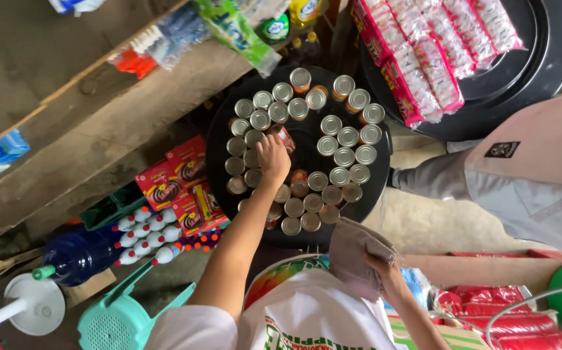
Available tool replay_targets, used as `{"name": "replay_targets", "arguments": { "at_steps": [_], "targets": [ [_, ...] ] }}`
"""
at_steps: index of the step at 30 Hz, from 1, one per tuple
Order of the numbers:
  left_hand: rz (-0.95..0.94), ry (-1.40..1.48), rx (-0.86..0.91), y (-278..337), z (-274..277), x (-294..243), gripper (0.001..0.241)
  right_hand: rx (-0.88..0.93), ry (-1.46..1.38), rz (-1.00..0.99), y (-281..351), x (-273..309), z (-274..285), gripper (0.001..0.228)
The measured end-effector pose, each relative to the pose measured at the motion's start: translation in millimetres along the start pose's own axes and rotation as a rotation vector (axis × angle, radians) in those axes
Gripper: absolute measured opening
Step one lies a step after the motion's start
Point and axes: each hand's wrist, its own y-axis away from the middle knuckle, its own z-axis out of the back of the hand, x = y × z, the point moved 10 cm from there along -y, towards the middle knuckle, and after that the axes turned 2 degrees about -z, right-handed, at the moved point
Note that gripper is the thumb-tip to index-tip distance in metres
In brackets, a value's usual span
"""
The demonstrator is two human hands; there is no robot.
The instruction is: The person is wiping canned goods with a cloth and placing them on shelves in a grocery store.
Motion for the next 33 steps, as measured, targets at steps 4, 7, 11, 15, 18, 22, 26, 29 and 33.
{"name": "replay_targets", "arguments": {
  "at_steps": [4, 7, 11, 15, 18, 22, 26, 29, 33],
  "targets": [
    [0.015, -0.135, -0.008, 3.8, -28.6, -4.3, 0.037, -0.037, 0.010, 0.015, 0.6, 23.8, 8.2, 0.064],
    [0.009, -0.114, 0.014, 9.1, -14.0, -2.1, 0.036, -0.054, -0.048, 0.027, -7.3, 27.6, 16.6, 0.062],
    [-0.066, -0.047, 0.064, 13.6, 2.7, -5.9, 0.038, -0.047, -0.110, 0.079, -16.1, 45.4, 13.3, 0.057],
    [-0.070, 0.154, 0.061, 19.8, 38.2, -3.3, 0.041, -0.005, -0.156, 0.199, -63.0, 23.4, 58.9, 0.045],
    [-0.056, 0.504, 0.051, 27.3, 80.1, 6.2, 0.047, 0.038, -0.199, 0.290, -41.6, 72.2, 10.6, 0.047],
    [-0.194, 0.817, -0.023, 42.0, 155.7, 3.0, 0.060, 0.073, -0.168, 0.359, -13.8, 118.5, -58.5, 0.053],
    [-0.220, 1.439, 0.197, 63.4, 204.0, -15.5, 0.087, 0.161, -0.136, 0.437, -32.7, 101.0, -89.9, 0.053],
    [-0.116, 1.843, 0.240, 91.4, 205.1, -33.9, 0.089, 0.240, -0.115, 0.475, -31.5, 85.7, -124.5, 0.054],
    [0.216, 2.103, 0.074, 124.0, 185.1, -35.4, 0.071, 0.316, -0.083, 0.502, 16.5, 85.4, -213.6, 0.063]
  ]
}}
